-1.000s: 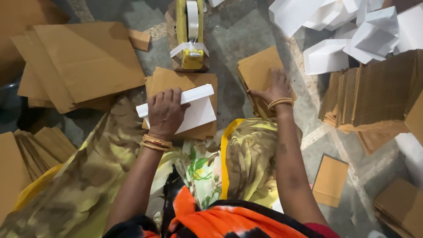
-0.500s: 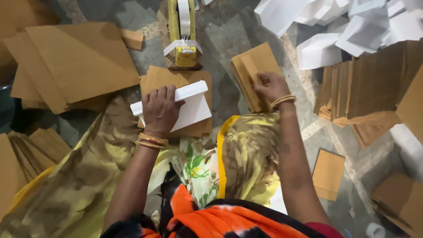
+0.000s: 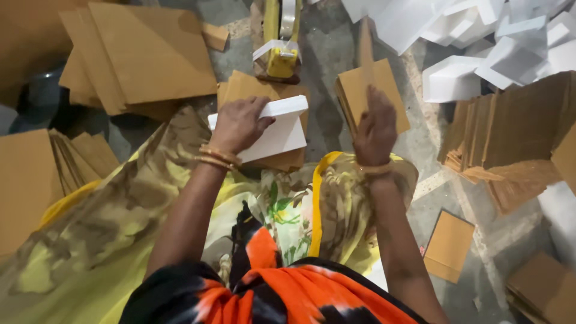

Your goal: The person assembles small cardboard boxes by inserting white foam inserts and sealing the flaps with a tape dispenser. The person repeatedly picks up flat cardboard pieces, inserts the foam, folds the flaps, and applies tape to secure the box.

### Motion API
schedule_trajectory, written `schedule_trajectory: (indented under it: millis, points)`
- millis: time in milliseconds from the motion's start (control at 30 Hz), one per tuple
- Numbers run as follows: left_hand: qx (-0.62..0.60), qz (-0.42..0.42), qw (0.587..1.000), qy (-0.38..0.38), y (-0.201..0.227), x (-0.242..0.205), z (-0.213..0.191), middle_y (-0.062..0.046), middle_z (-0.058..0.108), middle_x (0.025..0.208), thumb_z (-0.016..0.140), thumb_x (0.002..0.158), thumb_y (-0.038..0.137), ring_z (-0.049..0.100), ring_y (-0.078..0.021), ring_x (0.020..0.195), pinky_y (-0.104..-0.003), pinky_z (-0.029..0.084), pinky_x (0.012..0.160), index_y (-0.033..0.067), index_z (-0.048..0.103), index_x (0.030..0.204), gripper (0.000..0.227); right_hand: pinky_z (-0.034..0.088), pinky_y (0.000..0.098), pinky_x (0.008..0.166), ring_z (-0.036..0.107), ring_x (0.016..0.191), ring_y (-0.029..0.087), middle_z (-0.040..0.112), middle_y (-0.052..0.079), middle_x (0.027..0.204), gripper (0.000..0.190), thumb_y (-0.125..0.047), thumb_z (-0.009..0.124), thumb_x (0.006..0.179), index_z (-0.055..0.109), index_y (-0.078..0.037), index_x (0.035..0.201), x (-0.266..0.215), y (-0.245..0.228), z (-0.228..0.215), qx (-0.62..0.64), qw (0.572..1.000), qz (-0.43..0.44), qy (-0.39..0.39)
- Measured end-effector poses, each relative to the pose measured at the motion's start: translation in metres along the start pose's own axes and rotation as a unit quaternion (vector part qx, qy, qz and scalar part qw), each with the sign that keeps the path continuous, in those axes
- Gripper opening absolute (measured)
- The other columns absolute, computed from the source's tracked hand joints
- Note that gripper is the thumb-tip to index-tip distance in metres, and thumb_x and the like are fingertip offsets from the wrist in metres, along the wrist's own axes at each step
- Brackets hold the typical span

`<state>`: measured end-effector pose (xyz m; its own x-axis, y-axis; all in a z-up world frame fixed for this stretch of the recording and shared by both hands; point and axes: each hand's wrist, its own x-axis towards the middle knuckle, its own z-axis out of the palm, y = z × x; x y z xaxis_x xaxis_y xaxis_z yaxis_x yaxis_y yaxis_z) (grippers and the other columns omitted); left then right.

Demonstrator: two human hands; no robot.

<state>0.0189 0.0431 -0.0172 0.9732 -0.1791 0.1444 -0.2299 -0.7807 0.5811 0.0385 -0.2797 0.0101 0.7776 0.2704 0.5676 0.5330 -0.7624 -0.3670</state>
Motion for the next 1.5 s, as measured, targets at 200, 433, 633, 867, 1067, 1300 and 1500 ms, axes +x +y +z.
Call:
schedule_trajectory:
  millis: [200,433,633,867,1067,1300,1500]
  points:
    - [-0.009,-0.043,0.989,-0.145,-0.033,0.025,-0.001,-0.013,0.074,0.116,0.068,0.090,0.040,0.067,-0.0360,0.110,-0.047,0.052,0.092,0.0182,0.072,0.121,0.038,0.040,0.0498,0.122,0.051,0.142,0.032,0.052,0.013,0.153,0.056,-0.010,0.065,0.098,0.052,-0.016,0.152,-0.029,-0.085,0.027,0.032,0.945,-0.277,-0.172]
    - [-0.090,-0.062,0.973,-0.203,-0.029,0.043,-0.014,-0.016,0.071,0.117,0.068,0.084,0.052,0.066,-0.0392,0.107,-0.049,0.050,0.092,0.0172,0.065,0.128,0.056,0.024,0.0544,0.124,0.035,0.149,0.039,0.041,0.018,0.158,0.080,-0.030,0.069,0.081,0.046,-0.014,0.156,-0.026,-0.081,0.077,-0.020,0.892,-0.286,-0.349]
    - [-0.020,-0.059,0.988,-0.142,-0.011,0.028,-0.011,-0.016,0.072,0.102,0.071,0.081,0.062,0.068,-0.0372,0.097,-0.049,0.051,0.084,0.0135,0.066,0.120,0.062,0.016,0.0614,0.126,0.034,0.149,0.040,0.049,0.015,0.153,0.063,-0.039,0.070,0.090,0.055,-0.011,0.145,-0.035,-0.067,0.124,0.020,0.902,-0.261,-0.344]
    - [0.091,0.029,0.993,0.063,-0.013,0.011,0.018,-0.010,0.065,0.084,0.078,0.084,0.043,0.067,-0.0321,0.078,-0.045,0.046,0.068,0.0114,0.061,0.097,0.038,0.039,0.0514,0.117,0.049,0.137,0.037,0.060,0.016,0.135,0.037,-0.025,0.071,0.093,0.065,-0.006,0.125,-0.034,-0.058,0.110,0.137,0.921,-0.145,-0.334]
    - [0.139,0.027,0.989,0.045,-0.012,0.007,0.019,-0.008,0.066,0.084,0.076,0.082,0.040,0.068,-0.0283,0.076,-0.043,0.047,0.069,0.0128,0.061,0.096,0.035,0.050,0.0435,0.094,0.060,0.108,0.032,0.062,0.015,0.119,0.054,-0.016,0.087,0.082,0.055,-0.006,0.125,-0.001,-0.052,0.074,0.207,0.961,0.156,-0.097]
    - [0.141,0.032,0.988,0.050,-0.002,0.007,0.009,-0.008,0.067,0.087,0.077,0.080,0.042,0.068,-0.0287,0.081,-0.043,0.048,0.071,0.0116,0.063,0.101,0.039,0.054,0.0415,0.103,0.069,0.122,0.030,0.072,0.012,0.119,0.063,0.002,0.065,0.069,0.057,-0.011,0.131,0.030,-0.034,0.107,0.314,0.911,0.153,-0.219]
    - [0.103,0.004,0.994,0.036,-0.013,-0.003,-0.020,-0.006,0.070,0.094,0.083,0.070,0.032,0.069,-0.0288,0.088,-0.046,0.050,0.078,0.0160,0.066,0.105,0.042,0.056,0.0376,0.097,0.073,0.110,0.025,0.073,0.010,0.115,0.051,-0.005,0.084,0.083,0.056,-0.010,0.125,0.016,-0.023,0.114,0.351,0.903,0.152,-0.195]
